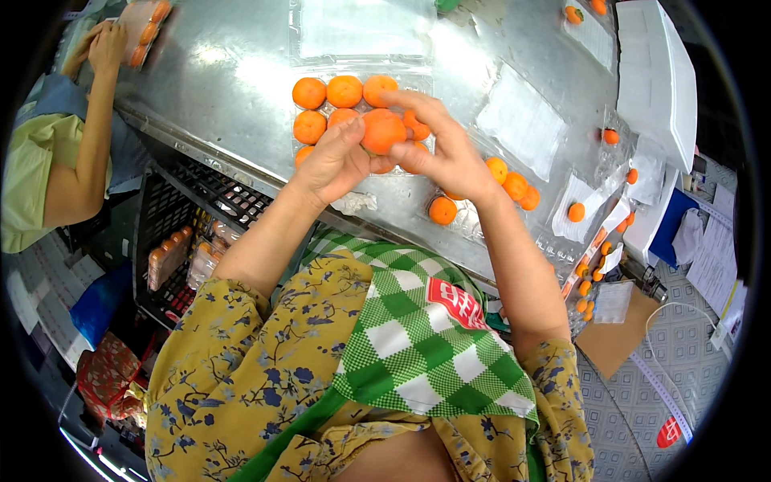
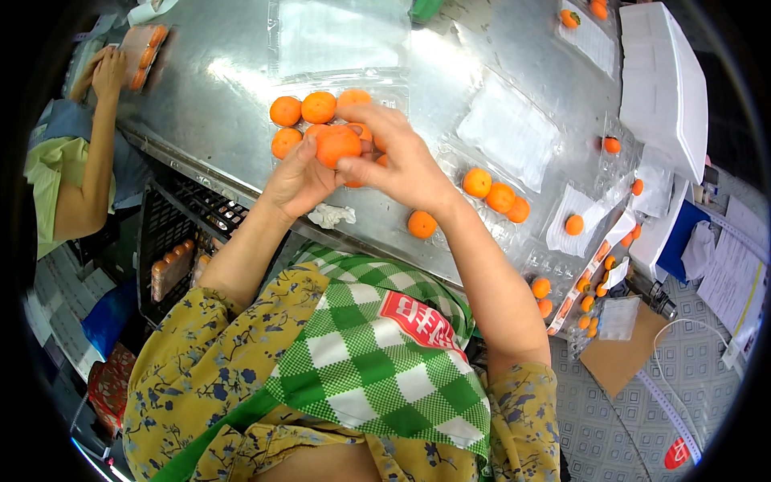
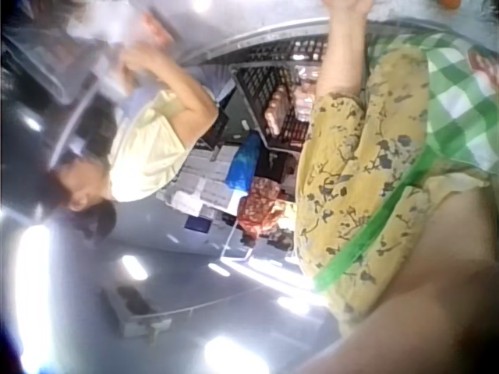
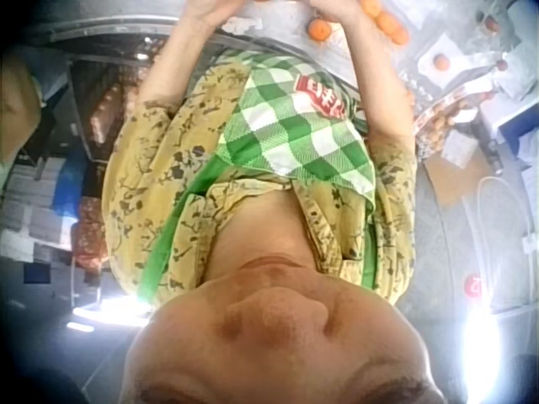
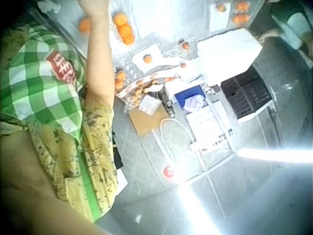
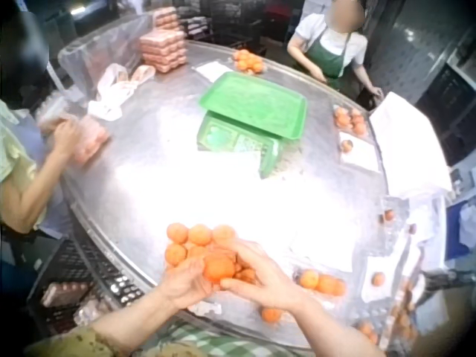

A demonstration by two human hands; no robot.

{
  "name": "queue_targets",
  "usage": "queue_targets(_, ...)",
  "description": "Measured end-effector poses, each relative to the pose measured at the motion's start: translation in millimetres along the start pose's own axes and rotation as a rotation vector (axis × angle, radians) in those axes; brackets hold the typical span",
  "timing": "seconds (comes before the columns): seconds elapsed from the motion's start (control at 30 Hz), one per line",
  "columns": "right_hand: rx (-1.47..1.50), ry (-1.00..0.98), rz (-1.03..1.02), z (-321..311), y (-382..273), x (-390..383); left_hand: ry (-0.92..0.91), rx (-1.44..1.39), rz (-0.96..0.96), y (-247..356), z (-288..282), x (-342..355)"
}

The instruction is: The person arranges persimmons into clear plastic trays on a metal table, then seals the trays with plastic film and applies a label. The person handles the fruit and packaging materials by hand throughout the process.

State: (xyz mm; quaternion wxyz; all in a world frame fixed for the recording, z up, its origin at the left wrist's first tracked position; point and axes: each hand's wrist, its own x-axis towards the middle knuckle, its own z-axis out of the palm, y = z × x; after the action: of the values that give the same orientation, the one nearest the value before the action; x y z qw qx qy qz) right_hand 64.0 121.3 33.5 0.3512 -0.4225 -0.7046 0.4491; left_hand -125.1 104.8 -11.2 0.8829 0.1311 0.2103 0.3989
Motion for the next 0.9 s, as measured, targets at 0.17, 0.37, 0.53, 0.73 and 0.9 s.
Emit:
queue_targets(0.17, 0.087, -0.154, 0.186, -3, -2, 2, 0.081, -0.092, -0.073, -6, 7, -1)
queue_targets(0.37, -0.126, 0.114, 0.344, -26, 32, 18, 0.281, 0.373, 0.06, 12, -3, -11)
queue_targets(0.53, -0.333, 0.111, 0.348, -24, 78, 23, 0.507, 1.108, 0.333, 24, -28, -23)
queue_targets(0.73, -0.486, 0.101, 0.363, -11, 81, 30, 0.597, 1.661, 0.531, 24, -32, -51)
queue_targets(0.9, -0.499, 0.15, 0.368, 0, 86, 27, 0.542, 1.748, 0.572, 17, -35, -64)
